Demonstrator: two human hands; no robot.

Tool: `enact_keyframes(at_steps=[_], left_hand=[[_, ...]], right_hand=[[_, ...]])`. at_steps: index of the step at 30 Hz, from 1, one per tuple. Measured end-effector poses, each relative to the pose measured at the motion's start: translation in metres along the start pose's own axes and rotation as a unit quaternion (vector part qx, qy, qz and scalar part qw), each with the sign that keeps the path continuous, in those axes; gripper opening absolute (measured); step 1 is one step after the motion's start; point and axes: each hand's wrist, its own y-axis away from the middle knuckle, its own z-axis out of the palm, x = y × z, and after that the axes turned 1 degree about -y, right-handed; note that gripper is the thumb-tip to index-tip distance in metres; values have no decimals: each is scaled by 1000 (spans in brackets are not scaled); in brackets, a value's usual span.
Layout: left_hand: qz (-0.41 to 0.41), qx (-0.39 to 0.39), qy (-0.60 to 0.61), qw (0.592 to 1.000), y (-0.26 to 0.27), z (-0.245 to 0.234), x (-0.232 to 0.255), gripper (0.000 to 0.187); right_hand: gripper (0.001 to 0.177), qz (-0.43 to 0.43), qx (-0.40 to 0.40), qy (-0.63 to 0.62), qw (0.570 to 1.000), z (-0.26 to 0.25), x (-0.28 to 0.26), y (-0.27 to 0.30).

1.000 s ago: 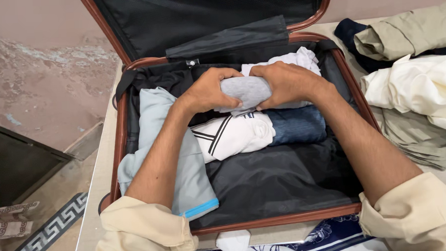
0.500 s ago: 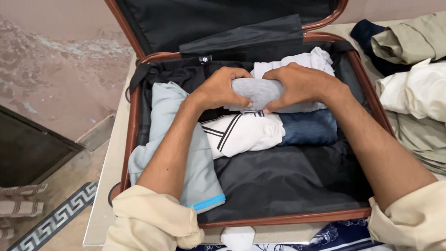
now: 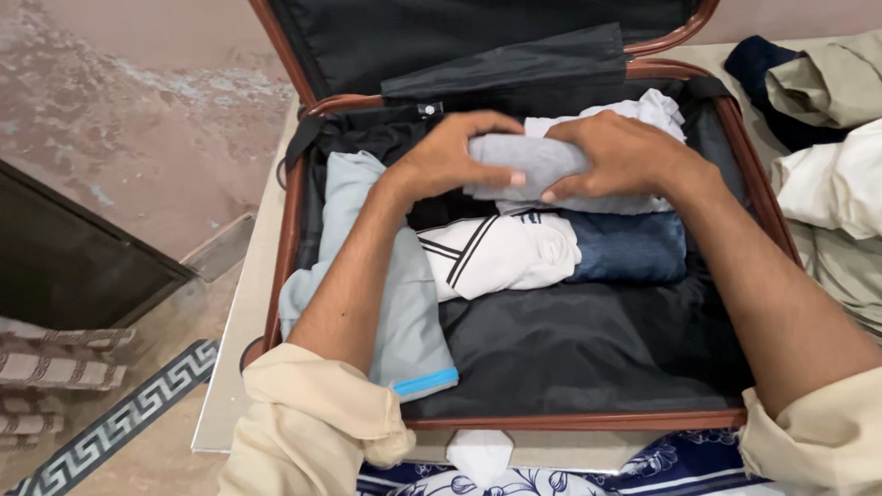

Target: The person organizes and packs various articles of clothing into a suitcase by folding a grey hoodie and arranging other items within the luggage compartment.

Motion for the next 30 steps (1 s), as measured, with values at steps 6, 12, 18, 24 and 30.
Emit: enact_keyframes(at_steps=[6, 12, 18, 24, 30], left_hand=[[-72, 301, -54, 949, -12, -12, 7, 32], [-180, 320, -394, 843, 33, -7, 55, 37], [-409, 235, -506, 723, 101, 58, 117, 75], [-541, 123, -485, 676, 113, 80, 121, 135], [-540, 139, -439, 705, 123, 69, 96, 119]], right_hand=[[80, -38, 9, -8, 999, 7, 15, -9], [79, -14, -18, -15, 1000, 8, 12, -7], [80, -19, -18, -15, 1000, 11, 15, -9], [80, -21, -21, -18, 999, 12, 16, -9], [80, -39, -14, -23, 999, 14, 19, -9]])
